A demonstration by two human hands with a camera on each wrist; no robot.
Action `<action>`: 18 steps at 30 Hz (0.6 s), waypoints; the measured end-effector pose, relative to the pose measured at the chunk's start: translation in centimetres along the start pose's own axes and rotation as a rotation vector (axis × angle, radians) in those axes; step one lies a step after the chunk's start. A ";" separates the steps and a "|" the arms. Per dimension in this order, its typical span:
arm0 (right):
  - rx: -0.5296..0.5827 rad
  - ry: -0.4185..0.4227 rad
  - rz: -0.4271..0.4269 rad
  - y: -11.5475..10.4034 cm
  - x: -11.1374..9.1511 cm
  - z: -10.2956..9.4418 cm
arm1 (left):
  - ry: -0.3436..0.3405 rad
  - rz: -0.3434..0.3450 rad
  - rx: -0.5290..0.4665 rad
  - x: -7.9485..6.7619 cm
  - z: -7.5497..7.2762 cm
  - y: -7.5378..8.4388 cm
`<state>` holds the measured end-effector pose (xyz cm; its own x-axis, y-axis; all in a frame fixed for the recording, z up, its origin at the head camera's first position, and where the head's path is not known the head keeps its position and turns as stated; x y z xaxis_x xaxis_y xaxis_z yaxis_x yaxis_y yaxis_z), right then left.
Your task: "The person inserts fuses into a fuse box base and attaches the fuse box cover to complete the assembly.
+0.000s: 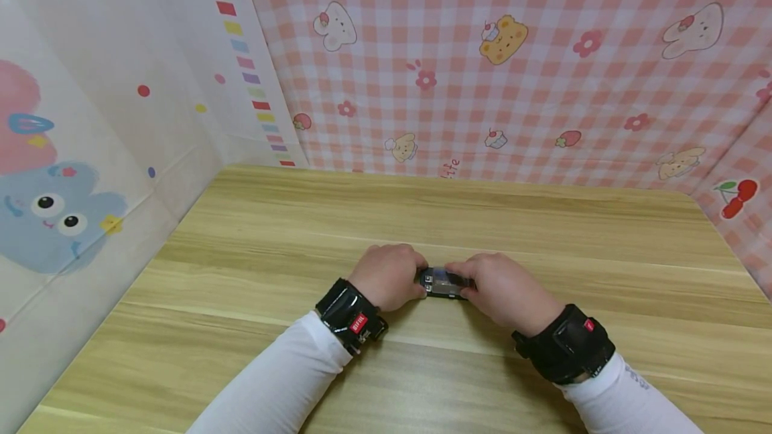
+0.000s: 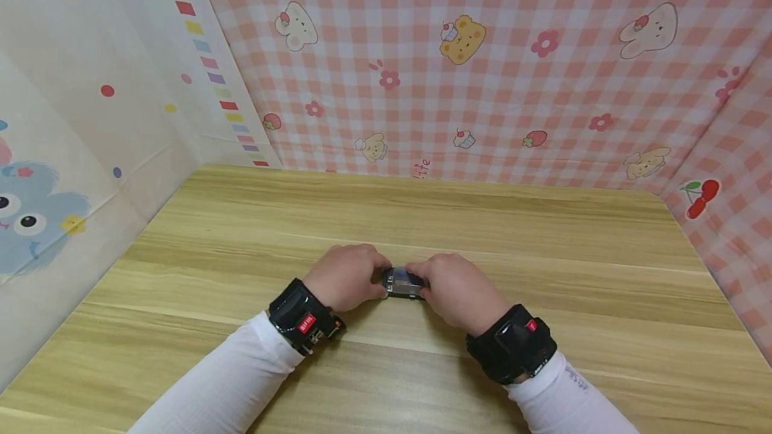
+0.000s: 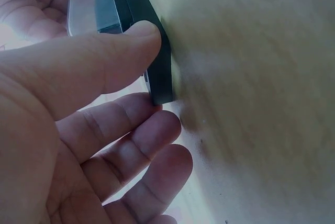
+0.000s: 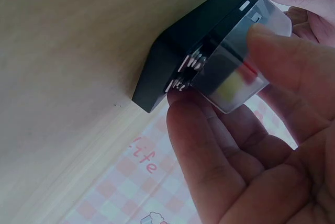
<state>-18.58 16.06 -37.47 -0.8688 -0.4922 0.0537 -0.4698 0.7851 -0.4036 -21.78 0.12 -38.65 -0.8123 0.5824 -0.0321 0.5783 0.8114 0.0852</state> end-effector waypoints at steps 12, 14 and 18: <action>0.008 -0.001 0.007 -0.1 0.1 0.1 | 0.001 0.002 -0.007 0.0 -0.1 0.0; 0.019 -0.003 0.008 -0.1 0.1 0.1 | -0.002 0.001 -0.011 0.0 0.0 -0.1; 0.042 -0.012 0.012 0.0 0.1 0.1 | -0.007 -0.001 -0.025 0.1 0.0 -0.1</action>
<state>-18.66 15.98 -37.61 -0.8721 -0.4878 0.0379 -0.4523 0.7743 -0.4426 -21.90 0.04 -38.66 -0.8124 0.5818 -0.0395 0.5752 0.8106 0.1099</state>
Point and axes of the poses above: each hand's wrist, its own x-axis towards the middle knuckle, its own z-axis out of the palm, y = z × x, the point moved 4 cm from there along x, towards the middle knuckle, and after that the axes turned 5 degrees about x, right-handed, at the moved point
